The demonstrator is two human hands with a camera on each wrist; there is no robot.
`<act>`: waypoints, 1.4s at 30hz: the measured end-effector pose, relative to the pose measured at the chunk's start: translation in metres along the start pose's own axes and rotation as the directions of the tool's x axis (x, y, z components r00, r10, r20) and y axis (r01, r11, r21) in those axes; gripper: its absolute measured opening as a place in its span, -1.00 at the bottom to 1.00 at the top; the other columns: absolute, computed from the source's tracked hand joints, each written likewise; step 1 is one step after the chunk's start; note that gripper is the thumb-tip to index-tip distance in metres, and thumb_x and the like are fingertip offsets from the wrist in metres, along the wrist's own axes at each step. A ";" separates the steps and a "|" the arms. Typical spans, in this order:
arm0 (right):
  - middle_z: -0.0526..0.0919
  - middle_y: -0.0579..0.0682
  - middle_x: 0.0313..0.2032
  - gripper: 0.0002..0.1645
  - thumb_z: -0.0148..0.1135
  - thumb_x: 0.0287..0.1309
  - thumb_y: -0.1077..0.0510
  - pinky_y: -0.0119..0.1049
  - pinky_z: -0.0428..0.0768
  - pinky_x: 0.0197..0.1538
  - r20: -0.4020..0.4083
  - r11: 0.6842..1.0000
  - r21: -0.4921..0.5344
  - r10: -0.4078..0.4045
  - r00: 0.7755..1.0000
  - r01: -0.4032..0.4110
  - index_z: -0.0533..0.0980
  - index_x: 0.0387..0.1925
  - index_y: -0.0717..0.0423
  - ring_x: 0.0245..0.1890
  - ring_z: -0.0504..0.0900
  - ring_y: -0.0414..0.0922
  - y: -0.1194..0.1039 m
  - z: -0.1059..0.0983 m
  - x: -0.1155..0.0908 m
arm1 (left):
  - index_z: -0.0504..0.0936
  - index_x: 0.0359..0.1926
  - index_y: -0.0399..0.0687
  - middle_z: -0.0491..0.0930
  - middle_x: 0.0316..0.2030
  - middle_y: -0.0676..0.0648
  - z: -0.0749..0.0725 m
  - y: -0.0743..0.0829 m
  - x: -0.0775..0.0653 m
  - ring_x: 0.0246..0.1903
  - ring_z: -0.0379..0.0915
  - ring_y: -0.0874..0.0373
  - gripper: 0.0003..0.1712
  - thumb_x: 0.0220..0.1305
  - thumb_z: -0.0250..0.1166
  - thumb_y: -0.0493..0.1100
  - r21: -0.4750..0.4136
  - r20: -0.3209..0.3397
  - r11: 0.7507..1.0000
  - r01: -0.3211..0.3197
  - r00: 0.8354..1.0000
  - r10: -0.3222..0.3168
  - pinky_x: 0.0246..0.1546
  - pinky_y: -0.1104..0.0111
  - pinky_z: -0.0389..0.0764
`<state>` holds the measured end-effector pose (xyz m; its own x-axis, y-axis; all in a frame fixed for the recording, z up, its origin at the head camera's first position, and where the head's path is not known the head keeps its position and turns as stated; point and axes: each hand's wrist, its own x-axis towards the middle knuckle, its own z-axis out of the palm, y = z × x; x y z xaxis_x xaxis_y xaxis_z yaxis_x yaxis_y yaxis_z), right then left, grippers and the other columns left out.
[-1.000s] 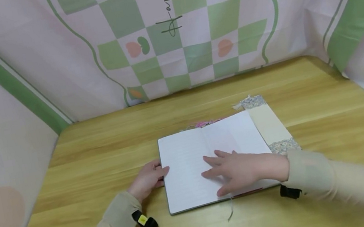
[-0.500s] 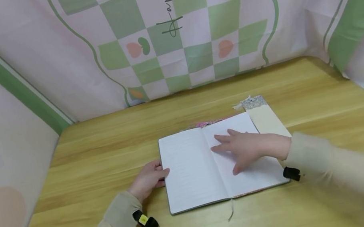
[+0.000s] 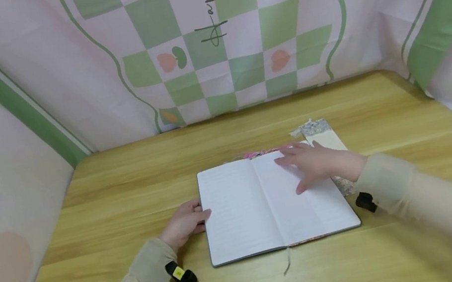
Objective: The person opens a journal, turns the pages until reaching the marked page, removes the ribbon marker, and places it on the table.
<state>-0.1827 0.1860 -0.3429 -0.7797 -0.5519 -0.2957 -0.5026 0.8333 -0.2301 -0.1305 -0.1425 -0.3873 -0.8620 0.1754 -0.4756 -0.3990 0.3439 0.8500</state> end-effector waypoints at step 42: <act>0.40 0.35 0.19 -0.10 0.52 -0.20 0.02 0.19 0.37 0.15 -0.237 0.994 -0.089 -0.077 0.968 0.057 0.39 0.20 0.28 0.21 0.31 0.34 0.014 0.003 0.002 | 0.42 0.17 -0.28 0.58 -0.11 -0.14 0.001 -0.001 0.004 -0.23 0.48 0.15 -0.62 0.37 0.09 -0.26 0.007 -0.018 1.000 0.017 1.000 -0.017 -0.19 0.34 0.56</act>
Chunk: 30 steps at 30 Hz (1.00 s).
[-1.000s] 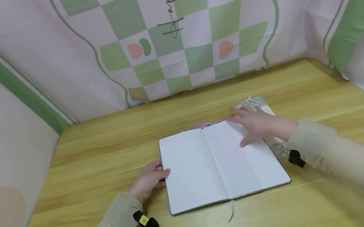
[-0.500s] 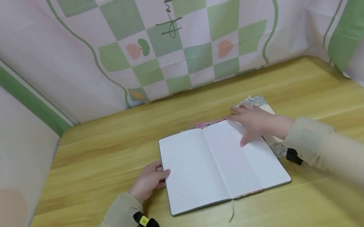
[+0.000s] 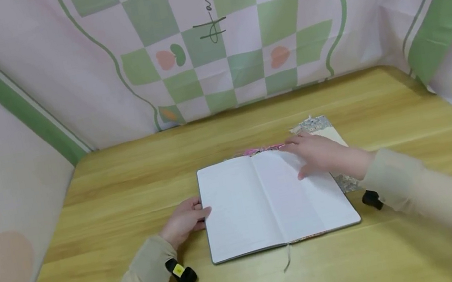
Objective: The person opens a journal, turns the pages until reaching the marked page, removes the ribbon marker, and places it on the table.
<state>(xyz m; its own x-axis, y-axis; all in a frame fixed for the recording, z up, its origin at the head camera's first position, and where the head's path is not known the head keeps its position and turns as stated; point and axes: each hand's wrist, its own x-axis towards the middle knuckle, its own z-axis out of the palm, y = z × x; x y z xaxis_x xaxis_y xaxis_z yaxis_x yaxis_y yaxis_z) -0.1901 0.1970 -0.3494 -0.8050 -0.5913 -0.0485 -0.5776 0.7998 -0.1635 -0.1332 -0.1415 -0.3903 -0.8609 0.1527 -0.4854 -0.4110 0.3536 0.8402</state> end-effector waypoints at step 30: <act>0.50 0.19 0.17 -0.54 0.11 0.28 0.25 0.01 0.50 0.08 0.010 0.906 0.415 -0.094 0.996 0.081 0.43 0.21 0.18 0.11 0.51 0.11 -0.027 -0.020 -0.048 | 0.43 0.16 -0.28 0.60 -0.10 -0.15 0.002 0.000 0.000 -0.25 0.52 0.16 -0.62 0.36 0.11 -0.27 0.004 -0.027 1.000 0.004 1.000 -0.004 -0.17 0.31 0.59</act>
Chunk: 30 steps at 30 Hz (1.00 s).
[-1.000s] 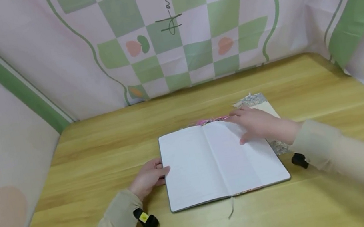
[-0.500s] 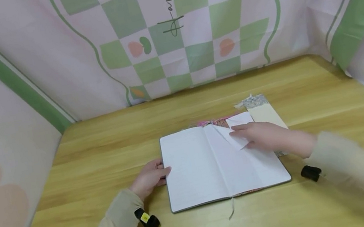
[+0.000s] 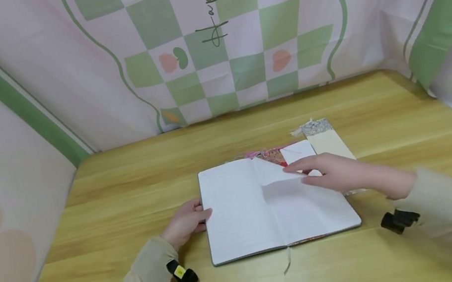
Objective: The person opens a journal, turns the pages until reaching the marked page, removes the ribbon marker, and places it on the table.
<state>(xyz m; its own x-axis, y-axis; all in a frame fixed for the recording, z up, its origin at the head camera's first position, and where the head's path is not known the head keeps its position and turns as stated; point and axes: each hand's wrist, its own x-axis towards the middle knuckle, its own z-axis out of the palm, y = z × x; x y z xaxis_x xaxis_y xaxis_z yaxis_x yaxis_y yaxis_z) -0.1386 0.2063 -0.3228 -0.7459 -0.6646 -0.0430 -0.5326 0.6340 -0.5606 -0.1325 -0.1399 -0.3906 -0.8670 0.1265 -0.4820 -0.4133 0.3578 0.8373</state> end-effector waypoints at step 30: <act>0.18 0.14 0.40 -0.38 -0.05 0.34 -0.21 0.19 0.11 0.35 0.275 0.995 0.096 0.004 0.961 -0.032 0.31 0.33 -0.07 0.40 0.08 0.18 -0.050 0.044 0.025 | 0.32 0.26 -0.35 0.60 -0.07 -0.18 -0.003 -0.001 0.001 -0.23 0.51 0.18 -0.53 0.36 0.02 -0.31 -0.048 0.047 0.999 -0.025 0.999 0.028 -0.22 0.35 0.58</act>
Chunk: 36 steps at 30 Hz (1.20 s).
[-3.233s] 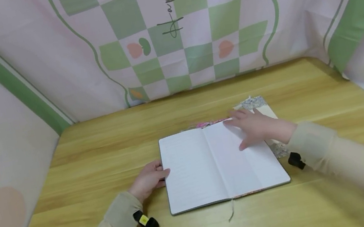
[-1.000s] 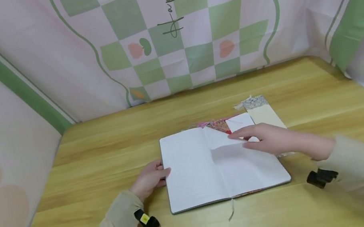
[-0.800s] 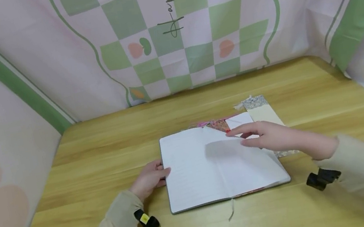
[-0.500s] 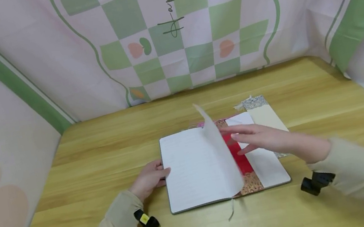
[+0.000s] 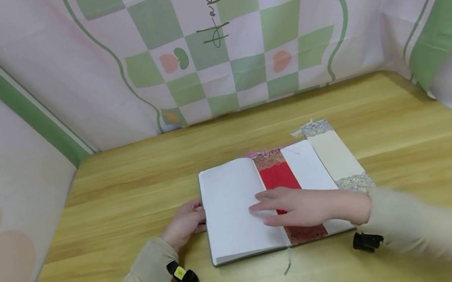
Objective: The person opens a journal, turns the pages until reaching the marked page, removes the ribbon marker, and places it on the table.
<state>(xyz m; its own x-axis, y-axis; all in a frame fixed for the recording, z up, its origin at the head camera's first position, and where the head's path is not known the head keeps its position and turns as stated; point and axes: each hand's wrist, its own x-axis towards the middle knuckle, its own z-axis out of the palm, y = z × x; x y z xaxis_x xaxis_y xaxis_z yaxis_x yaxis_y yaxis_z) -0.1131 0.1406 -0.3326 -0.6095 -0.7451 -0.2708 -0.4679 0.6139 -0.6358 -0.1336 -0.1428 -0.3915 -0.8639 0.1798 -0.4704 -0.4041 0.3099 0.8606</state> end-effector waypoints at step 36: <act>0.33 0.16 0.31 -0.36 0.31 0.11 -0.04 0.05 0.33 0.27 -0.070 0.963 -0.268 -0.008 0.998 -0.011 0.43 0.22 0.05 0.32 0.24 0.17 0.008 -0.004 0.012 | 0.32 0.27 -0.33 0.57 -0.02 -0.21 0.003 -0.001 -0.002 -0.21 0.52 0.17 -0.50 0.35 0.13 -0.25 0.036 -0.032 0.999 0.000 1.000 0.001 -0.17 0.31 0.59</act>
<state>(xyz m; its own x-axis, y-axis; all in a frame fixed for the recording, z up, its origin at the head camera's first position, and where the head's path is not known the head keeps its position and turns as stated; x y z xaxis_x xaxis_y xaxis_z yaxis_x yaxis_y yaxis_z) -0.1270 0.1375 -0.3383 -0.6488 -0.7301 -0.2146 -0.6158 0.6694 -0.4156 -0.1304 -0.1403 -0.3921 -0.8733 0.1505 -0.4634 -0.3934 0.3432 0.8529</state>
